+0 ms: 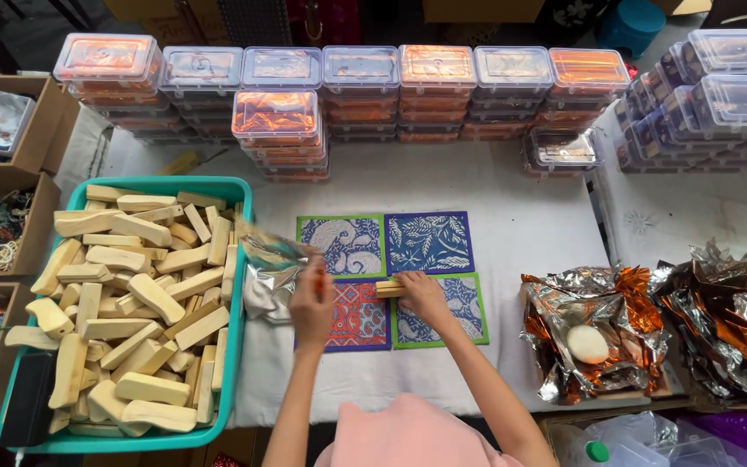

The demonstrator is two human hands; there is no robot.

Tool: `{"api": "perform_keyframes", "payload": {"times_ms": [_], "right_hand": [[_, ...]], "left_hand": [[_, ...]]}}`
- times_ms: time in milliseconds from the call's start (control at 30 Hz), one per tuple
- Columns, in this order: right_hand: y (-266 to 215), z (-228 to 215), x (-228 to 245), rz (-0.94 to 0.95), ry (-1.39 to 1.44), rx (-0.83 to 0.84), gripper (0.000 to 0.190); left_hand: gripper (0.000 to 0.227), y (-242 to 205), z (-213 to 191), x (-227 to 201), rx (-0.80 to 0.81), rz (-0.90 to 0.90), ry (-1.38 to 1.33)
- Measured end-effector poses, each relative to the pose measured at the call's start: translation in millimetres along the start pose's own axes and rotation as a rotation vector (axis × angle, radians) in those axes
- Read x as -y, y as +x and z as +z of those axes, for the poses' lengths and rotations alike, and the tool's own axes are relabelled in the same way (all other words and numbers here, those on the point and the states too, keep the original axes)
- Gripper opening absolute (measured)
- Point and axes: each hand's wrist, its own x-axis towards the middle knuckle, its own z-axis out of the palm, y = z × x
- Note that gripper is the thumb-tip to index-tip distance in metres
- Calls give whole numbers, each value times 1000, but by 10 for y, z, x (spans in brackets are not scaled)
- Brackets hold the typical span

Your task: The person wraps small wooden blocks in shiny orange foil, then wipes them with a white cloth. They repeat the wrapping process with another block and place the finished items into a clear plastic container.

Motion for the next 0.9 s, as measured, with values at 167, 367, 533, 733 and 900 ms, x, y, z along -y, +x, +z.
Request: {"api": "perform_keyframes", "payload": {"times_ms": [167, 367, 533, 733, 900], "right_hand": [[-151, 311, -447, 52, -93, -2, 58], [-448, -191, -705, 329, 17, -88, 54], [-509, -523, -590, 390, 222, -171, 53], [-256, -367, -247, 229, 411, -136, 54], [19, -161, -78, 152, 356, 105, 53]], "left_hand": [[42, -389, 753, 101, 307, 294, 128], [40, -841, 1538, 368, 473, 599, 241], [39, -1071, 1736, 367, 525, 676, 341], [48, -1171, 1662, 294, 550, 628, 252], [50, -1352, 1745, 364, 617, 655, 427]]}}
